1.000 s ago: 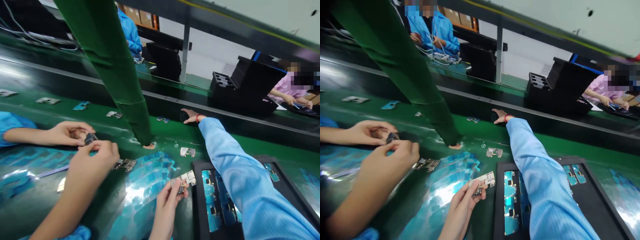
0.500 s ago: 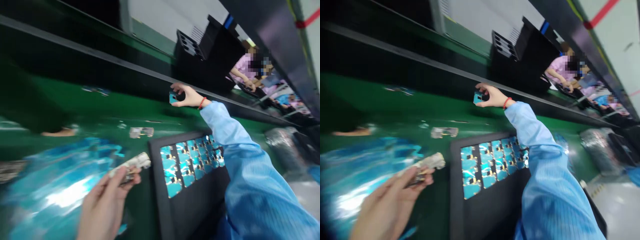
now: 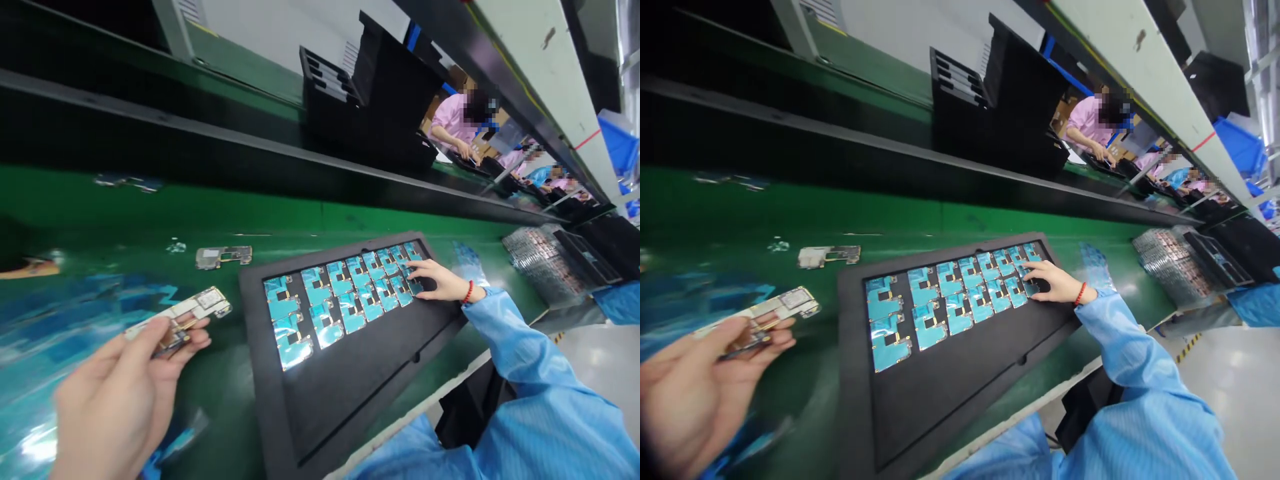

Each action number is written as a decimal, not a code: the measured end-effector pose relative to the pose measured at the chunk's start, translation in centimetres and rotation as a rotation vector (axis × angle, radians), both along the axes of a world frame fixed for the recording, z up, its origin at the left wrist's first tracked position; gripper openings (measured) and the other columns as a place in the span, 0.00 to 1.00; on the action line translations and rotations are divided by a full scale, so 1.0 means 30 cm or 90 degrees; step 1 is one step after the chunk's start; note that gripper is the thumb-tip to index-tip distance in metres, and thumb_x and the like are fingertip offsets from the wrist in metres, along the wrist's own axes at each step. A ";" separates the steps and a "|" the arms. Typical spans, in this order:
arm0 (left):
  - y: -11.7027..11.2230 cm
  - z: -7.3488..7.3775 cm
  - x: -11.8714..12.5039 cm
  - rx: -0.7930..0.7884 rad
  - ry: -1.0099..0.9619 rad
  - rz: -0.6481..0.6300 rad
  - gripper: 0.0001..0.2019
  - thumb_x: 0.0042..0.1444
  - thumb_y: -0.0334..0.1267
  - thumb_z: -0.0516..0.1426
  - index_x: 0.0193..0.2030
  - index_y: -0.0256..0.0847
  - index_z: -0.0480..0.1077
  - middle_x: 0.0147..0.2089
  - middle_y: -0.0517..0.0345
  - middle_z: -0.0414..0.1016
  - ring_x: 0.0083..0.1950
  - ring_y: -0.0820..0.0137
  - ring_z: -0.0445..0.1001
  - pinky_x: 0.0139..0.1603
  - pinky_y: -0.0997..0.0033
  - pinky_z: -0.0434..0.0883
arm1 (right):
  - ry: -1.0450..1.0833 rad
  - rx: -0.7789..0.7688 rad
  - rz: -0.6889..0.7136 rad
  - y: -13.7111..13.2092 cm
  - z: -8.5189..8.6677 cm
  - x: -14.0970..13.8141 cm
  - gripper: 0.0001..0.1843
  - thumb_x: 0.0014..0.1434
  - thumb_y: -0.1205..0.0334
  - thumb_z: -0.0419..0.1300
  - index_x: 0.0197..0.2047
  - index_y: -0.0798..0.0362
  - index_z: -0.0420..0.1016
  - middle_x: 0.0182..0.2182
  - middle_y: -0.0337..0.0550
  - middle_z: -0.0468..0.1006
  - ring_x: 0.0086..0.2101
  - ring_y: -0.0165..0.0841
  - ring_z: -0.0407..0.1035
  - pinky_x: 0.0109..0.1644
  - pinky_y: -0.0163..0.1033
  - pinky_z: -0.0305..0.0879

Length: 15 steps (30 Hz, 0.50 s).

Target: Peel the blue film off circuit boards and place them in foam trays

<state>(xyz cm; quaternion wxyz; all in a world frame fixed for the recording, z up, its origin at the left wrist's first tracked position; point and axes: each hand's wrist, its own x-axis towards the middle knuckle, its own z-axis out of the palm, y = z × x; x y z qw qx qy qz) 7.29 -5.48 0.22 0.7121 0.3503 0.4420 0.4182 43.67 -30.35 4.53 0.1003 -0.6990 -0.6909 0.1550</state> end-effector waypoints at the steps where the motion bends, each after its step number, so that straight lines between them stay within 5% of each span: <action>1: 0.001 0.006 0.003 0.002 0.002 0.019 0.08 0.41 0.37 0.67 0.20 0.42 0.72 0.30 0.62 0.75 0.32 0.72 0.69 0.32 0.73 0.73 | 0.000 0.003 0.002 -0.001 0.003 -0.009 0.19 0.57 0.59 0.65 0.50 0.52 0.71 0.62 0.55 0.60 0.59 0.45 0.59 0.61 0.54 0.59; 5: 0.008 0.020 0.005 -0.017 -0.042 0.055 0.08 0.36 0.32 0.68 0.23 0.37 0.73 0.27 0.61 0.76 0.30 0.73 0.70 0.30 0.78 0.73 | 0.018 0.031 0.004 0.008 0.050 -0.053 0.19 0.57 0.58 0.65 0.52 0.52 0.72 0.64 0.55 0.57 0.59 0.44 0.59 0.61 0.52 0.61; 8: 0.011 0.012 0.001 -0.007 -0.069 0.048 0.12 0.34 0.40 0.70 0.25 0.36 0.75 0.27 0.59 0.76 0.28 0.73 0.70 0.28 0.77 0.72 | 0.027 0.074 0.033 0.129 0.102 -0.071 0.18 0.61 0.55 0.62 0.53 0.50 0.71 0.59 0.52 0.65 0.58 0.42 0.62 0.60 0.50 0.63; 12: 0.011 -0.013 -0.002 0.001 -0.075 0.035 0.18 0.33 0.47 0.70 0.26 0.36 0.75 0.27 0.56 0.76 0.27 0.72 0.70 0.27 0.75 0.71 | 0.036 0.075 0.105 0.540 0.124 -0.146 0.12 0.61 0.59 0.62 0.46 0.55 0.74 0.46 0.48 0.76 0.46 0.38 0.71 0.53 0.43 0.68; 15: 0.006 -0.026 -0.009 -0.003 -0.079 0.020 0.18 0.35 0.49 0.70 0.26 0.36 0.75 0.27 0.55 0.75 0.27 0.72 0.70 0.27 0.74 0.71 | -0.031 0.039 0.031 0.946 0.073 -0.282 0.08 0.59 0.64 0.63 0.43 0.58 0.75 0.42 0.49 0.76 0.42 0.37 0.72 0.52 0.41 0.67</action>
